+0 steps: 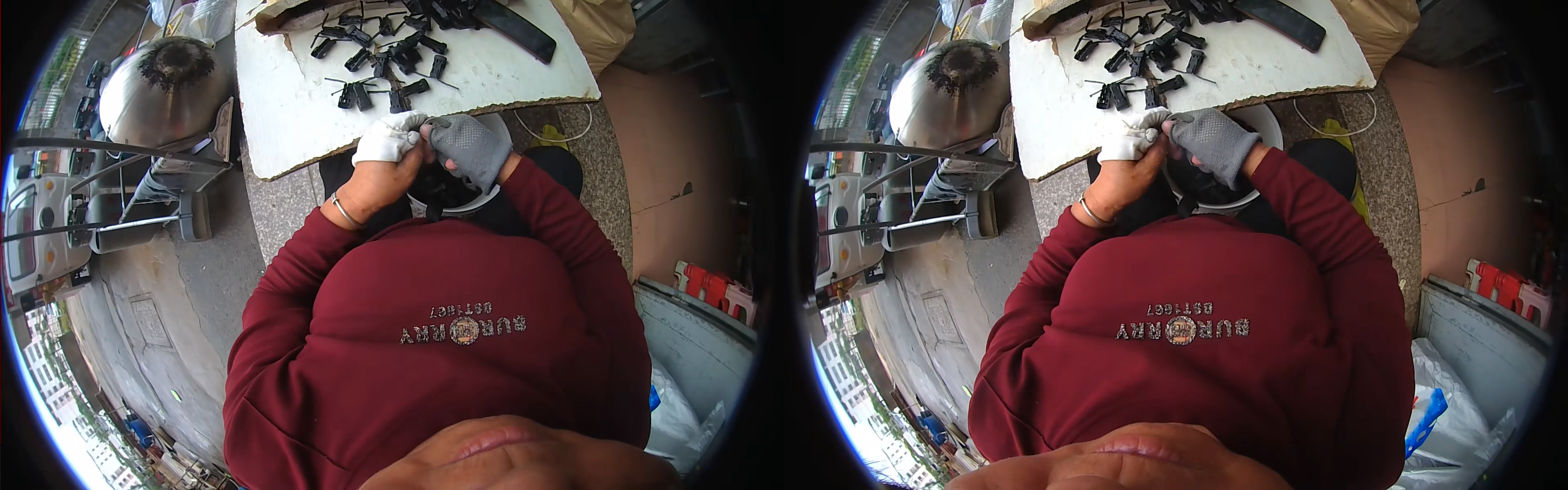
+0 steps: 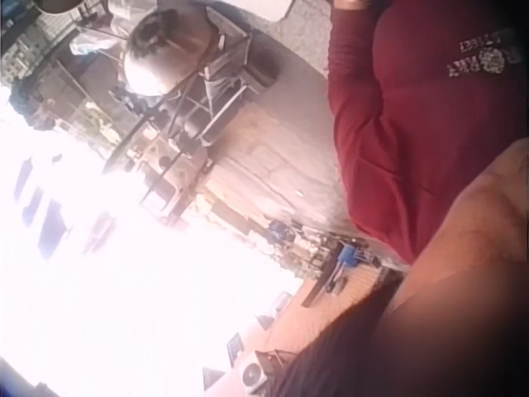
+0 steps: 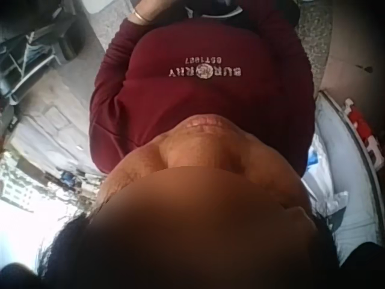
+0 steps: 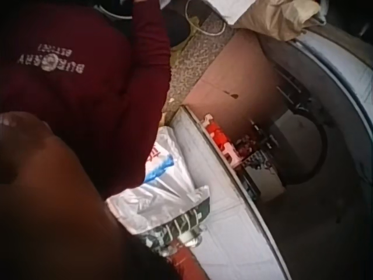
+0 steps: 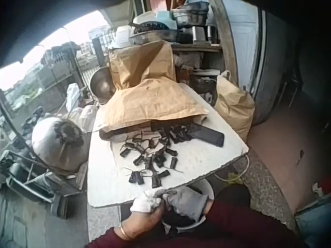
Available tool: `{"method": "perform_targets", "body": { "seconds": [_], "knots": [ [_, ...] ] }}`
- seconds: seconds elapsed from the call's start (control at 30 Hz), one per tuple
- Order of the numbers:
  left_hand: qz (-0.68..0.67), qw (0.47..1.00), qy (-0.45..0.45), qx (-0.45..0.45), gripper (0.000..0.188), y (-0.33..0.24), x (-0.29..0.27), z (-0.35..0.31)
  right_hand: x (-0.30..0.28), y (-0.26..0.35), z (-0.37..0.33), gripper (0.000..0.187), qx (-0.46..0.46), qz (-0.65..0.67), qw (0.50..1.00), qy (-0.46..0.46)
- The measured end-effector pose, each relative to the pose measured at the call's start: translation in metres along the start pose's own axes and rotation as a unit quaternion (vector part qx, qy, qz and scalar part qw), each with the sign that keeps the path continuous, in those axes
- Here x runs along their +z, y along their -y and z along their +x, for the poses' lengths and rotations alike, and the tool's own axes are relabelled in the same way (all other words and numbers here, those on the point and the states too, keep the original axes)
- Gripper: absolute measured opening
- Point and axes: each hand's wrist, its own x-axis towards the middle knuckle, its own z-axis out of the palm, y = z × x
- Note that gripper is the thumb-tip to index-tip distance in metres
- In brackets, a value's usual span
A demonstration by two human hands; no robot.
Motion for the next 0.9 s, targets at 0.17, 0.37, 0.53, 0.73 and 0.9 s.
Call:
{"method": "perform_targets", "body": {
  "seconds": [0.17,0.37,0.53,0.73,0.9],
  "knots": [
    [-0.024,1.000,-0.011,-0.016,0.007,0.001,0.010,-0.005,-0.001,-0.002,-0.003,0.037,-0.004,0.002,1.000,-0.015],
    [-0.239,0.946,-0.042,-0.213,0.022,0.004,-0.001,-0.001,-0.009,-0.025,-0.006,0.023,-0.120,-0.142,0.977,-0.102],
    [-0.227,0.954,-0.069,-0.184,0.027,0.002,0.004,0.001,-0.023,-0.028,-0.012,0.019,-0.264,-0.347,0.889,-0.143],
    [-0.178,0.968,0.027,-0.176,0.025,-0.017,0.005,-0.003,-0.016,-0.012,-0.014,0.013,-0.175,-0.152,0.963,-0.139],
    [-0.151,0.970,0.049,-0.185,0.021,-0.022,0.006,-0.005,-0.013,-0.017,-0.011,0.029,-0.159,-0.206,0.958,-0.124]
  ]
}}
